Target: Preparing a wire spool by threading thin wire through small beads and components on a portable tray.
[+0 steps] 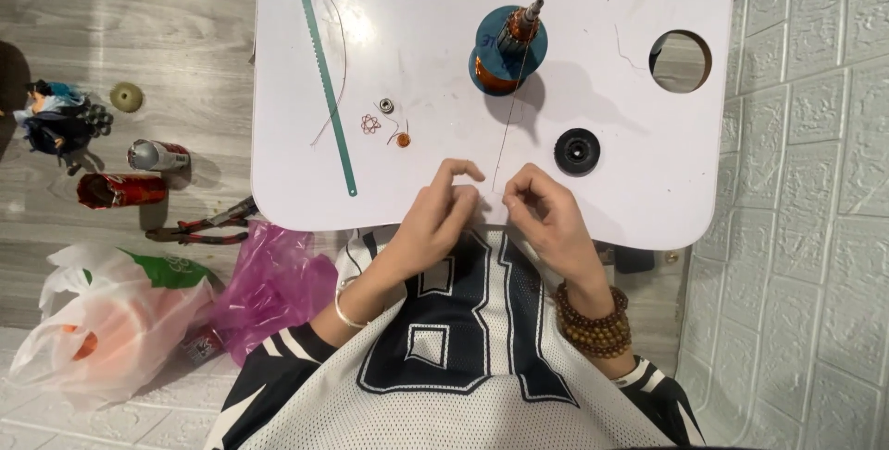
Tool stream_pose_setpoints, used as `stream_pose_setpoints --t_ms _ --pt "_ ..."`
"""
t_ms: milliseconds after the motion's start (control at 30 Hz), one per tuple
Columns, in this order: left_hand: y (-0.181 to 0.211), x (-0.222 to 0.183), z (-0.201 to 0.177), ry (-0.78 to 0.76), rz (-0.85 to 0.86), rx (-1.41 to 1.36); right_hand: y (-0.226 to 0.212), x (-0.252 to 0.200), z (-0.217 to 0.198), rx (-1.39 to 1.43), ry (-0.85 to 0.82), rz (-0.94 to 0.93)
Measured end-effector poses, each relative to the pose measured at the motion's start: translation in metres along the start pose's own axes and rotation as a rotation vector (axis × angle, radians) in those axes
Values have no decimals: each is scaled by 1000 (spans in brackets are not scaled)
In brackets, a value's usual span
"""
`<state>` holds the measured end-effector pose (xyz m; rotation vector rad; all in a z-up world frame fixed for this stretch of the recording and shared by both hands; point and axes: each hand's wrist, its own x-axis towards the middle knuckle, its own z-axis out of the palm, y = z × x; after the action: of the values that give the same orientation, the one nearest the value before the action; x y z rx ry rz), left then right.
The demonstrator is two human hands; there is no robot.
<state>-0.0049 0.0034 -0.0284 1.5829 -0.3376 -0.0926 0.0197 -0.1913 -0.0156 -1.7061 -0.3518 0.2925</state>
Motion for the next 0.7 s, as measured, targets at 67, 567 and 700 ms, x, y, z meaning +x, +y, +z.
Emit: stream_pose_setpoints --t_ms 67,567,700 --pt "-8 2 3 -71 -30 -183 -4 3 2 -19 -16 -10" --pt "-6 -4 17 94 -27 81 4 6 8 127 -3 -95" --pt "-14 -9 19 136 37 240 -8 4 11 50 0 -139"
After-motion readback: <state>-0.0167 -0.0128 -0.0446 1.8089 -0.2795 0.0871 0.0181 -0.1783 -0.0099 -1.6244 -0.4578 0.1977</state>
